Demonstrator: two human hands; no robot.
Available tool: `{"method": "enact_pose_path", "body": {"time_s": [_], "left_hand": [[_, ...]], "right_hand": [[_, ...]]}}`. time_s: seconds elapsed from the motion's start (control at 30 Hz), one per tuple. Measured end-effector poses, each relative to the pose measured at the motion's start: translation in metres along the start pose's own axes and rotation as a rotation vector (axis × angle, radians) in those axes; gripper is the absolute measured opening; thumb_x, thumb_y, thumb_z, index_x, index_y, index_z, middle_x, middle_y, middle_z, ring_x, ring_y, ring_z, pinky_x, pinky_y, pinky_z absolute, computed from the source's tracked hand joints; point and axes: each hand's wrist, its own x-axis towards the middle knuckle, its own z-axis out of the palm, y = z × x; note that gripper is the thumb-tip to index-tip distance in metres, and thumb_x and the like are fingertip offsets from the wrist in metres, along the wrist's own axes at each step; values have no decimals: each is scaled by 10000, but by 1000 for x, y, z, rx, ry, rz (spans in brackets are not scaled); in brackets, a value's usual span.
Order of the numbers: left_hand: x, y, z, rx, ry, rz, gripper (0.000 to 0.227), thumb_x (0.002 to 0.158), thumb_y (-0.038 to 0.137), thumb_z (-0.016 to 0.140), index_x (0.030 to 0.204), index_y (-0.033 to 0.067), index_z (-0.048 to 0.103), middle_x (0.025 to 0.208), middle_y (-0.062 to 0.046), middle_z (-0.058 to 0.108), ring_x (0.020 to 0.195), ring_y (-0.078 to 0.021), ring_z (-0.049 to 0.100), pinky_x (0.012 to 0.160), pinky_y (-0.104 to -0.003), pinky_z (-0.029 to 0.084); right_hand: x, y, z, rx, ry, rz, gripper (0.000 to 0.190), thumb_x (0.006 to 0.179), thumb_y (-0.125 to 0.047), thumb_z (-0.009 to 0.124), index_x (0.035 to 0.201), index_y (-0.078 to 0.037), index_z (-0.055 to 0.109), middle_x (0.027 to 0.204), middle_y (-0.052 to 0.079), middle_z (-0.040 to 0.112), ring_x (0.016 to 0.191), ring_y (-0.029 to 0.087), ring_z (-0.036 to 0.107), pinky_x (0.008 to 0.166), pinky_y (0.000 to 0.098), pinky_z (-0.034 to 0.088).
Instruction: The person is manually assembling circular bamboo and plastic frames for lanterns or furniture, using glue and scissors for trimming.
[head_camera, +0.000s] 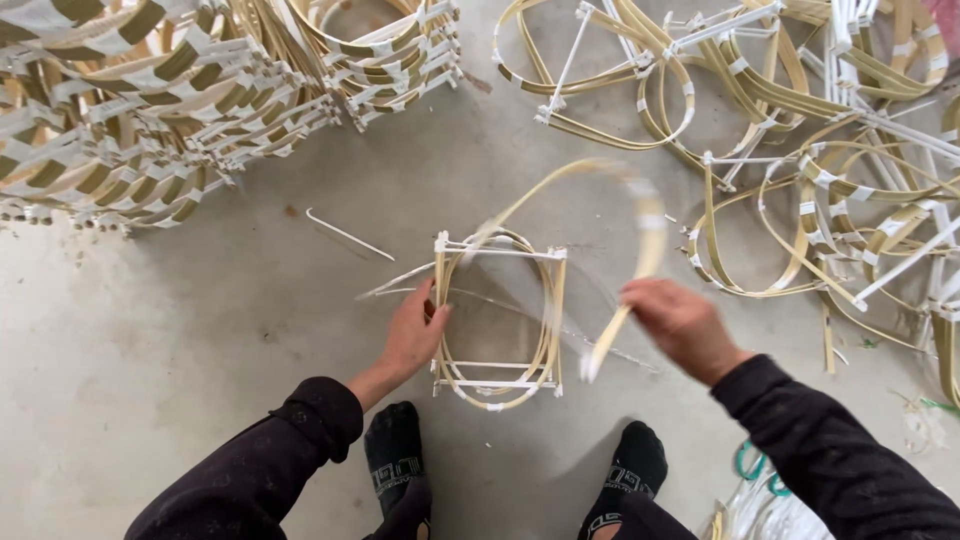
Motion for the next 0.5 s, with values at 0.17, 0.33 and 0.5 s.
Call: {"method": "enact_pose_path", "body": {"time_s": [0.17, 0.33, 0.5], "left_hand": [[17, -24, 5, -475, -17, -212, 480, 976, 308, 564, 1380, 48, 585, 821, -90, 662, 654, -174, 614, 598, -323, 518], [13, -19, -7, -636, 32, -328, 474, 1025, 396, 538, 1277, 23, 688, 810, -47, 612, 577, -110, 583, 496, -272, 492], [-6, 27, -24, -274, 38, 44, 485, 908, 264, 735, 1355, 97, 644, 777, -56, 647, 632, -108, 598, 584, -276, 523]], "right_hand": [[22, -21, 33, -1, -183, -255, 203, 859, -74, 691, 1060, -79, 662, 1197, 53, 700, 1039, 274, 722, 877, 369, 594], [18, 4, 60, 5, -317, -242, 267, 890, -39, 663, 1153, -67, 631, 1307, 84, 666, 984, 270, 732, 806, 348, 615], [-12, 89, 41, -145, -128, 476, 532, 881, -187, 702, 1386, -128, 545, 1367, 126, 649, 928, 321, 732, 764, 421, 587]]}}
